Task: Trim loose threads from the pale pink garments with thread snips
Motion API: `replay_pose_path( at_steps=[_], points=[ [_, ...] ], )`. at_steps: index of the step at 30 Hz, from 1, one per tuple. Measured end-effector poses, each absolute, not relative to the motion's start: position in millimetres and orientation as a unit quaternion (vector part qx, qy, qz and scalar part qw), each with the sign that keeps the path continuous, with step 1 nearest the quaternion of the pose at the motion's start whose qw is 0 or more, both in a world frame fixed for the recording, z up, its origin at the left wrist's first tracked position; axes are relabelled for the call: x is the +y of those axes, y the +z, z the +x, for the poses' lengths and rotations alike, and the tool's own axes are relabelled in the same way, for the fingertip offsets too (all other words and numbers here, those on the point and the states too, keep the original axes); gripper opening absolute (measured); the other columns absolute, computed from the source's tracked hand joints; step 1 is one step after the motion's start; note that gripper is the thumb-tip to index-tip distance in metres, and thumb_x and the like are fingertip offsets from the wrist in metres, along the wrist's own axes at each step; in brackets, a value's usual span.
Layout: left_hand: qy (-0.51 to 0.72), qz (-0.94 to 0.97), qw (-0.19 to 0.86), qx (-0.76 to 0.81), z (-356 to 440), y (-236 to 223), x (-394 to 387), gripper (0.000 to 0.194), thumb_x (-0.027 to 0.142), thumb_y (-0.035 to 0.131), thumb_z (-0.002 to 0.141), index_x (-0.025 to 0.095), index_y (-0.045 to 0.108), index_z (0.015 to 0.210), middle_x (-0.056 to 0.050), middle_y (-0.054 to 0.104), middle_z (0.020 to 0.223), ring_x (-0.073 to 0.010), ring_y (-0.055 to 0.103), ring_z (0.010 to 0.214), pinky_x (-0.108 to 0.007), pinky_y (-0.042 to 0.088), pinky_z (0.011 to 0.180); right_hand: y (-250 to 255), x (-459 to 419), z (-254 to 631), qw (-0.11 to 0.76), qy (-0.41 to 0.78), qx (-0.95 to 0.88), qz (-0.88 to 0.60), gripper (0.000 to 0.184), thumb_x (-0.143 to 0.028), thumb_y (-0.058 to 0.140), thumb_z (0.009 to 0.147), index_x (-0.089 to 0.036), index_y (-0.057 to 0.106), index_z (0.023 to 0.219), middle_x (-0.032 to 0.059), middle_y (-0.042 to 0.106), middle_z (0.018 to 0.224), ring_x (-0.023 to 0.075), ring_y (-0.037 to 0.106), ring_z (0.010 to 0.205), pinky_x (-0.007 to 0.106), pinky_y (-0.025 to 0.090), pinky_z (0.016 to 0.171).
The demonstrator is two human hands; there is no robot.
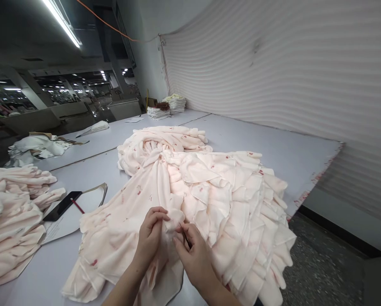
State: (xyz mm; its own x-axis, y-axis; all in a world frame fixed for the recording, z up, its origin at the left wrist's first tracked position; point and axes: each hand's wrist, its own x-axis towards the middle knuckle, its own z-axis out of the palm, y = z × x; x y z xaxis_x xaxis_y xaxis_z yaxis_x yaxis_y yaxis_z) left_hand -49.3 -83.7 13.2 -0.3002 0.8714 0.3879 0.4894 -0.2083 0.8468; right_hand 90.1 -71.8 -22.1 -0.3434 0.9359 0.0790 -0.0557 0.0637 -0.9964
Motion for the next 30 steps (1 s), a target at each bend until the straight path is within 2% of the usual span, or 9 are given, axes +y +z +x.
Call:
replay_pose_path(
  at_steps=[5,8,11,17,22,26,30],
  points=[
    [0.410,0.666,0.135,0.608,-62.8,9.4,-99.5,0.029,0.005,0.041,0.075,0.019,0.058,0.094,-0.005,0.045,0.091,-0.0178,0.050,0.083,-0.031,0.045,0.073,-19.0,-65.2,99.0,0.400,0.616,-0.580,-0.353,0.024,-0.034,0.063,0.078,-0.019,0.057,0.096,0.0050,0.063,0.092,0.0204,0.060,0.095,0.034,0.047,0.088],
    [0.352,0.704,0.105,0.608,-71.3,9.4,-109.3,0.020,0.005,0.046,0.070,0.018,0.055,0.081,-0.004,0.043,0.087,-0.0172,0.048,0.078,-0.029,0.044,0.067,-14.2,-62.9,103.5,0.400,0.622,-0.580,-0.341,0.020,-0.034,0.062,0.079,-0.019,0.057,0.092,0.0037,0.062,0.087,0.0191,0.060,0.091,0.032,0.048,0.085],
    [0.342,0.688,0.100,0.632,-75.1,11.0,-114.1,0.012,0.007,0.047,0.072,0.019,0.050,0.072,-0.003,0.042,0.082,-0.0170,0.047,0.076,-0.029,0.044,0.066,-8.3,-64.0,110.9,0.375,0.580,-0.637,-0.341,0.017,-0.033,0.062,0.078,-0.019,0.061,0.089,0.0039,0.063,0.086,0.0195,0.060,0.086,0.031,0.049,0.077],
    [0.353,0.679,0.103,0.636,-69.6,8.6,-115.6,0.011,0.008,0.049,0.071,0.019,0.051,0.073,-0.003,0.044,0.084,-0.0160,0.049,0.074,-0.027,0.045,0.064,2.3,-66.0,122.7,0.328,0.482,-0.733,-0.351,0.021,-0.032,0.055,0.083,-0.023,0.068,0.097,0.0059,0.067,0.094,0.0230,0.061,0.089,0.034,0.047,0.080],
    [0.343,0.708,0.089,0.611,-69.0,9.7,-116.6,0.013,0.007,0.049,0.071,0.019,0.051,0.075,-0.005,0.049,0.091,-0.0143,0.050,0.072,-0.026,0.043,0.063,12.4,-62.2,118.5,0.284,0.479,-0.755,-0.346,0.019,-0.034,0.055,0.084,-0.025,0.071,0.090,0.0026,0.069,0.084,0.0216,0.062,0.081,0.032,0.046,0.074],
    [0.338,0.717,0.096,0.601,-68.2,16.3,-116.8,0.012,0.008,0.050,0.070,0.020,0.049,0.074,-0.005,0.052,0.088,-0.0164,0.052,0.078,-0.027,0.044,0.067,14.1,-60.1,118.8,0.286,0.474,-0.756,-0.349,0.019,-0.032,0.054,0.084,-0.026,0.072,0.085,0.0016,0.069,0.080,0.0210,0.063,0.077,0.032,0.046,0.071],
    [0.339,0.711,0.111,0.606,-66.9,21.2,-115.3,0.014,0.006,0.050,0.069,0.020,0.047,0.071,-0.004,0.055,0.087,-0.0173,0.052,0.079,-0.028,0.043,0.068,10.7,-61.6,124.1,0.299,0.471,-0.752,-0.351,0.017,-0.032,0.056,0.084,-0.026,0.071,0.090,0.0025,0.069,0.087,0.0214,0.063,0.082,0.032,0.046,0.074]
  ],
)
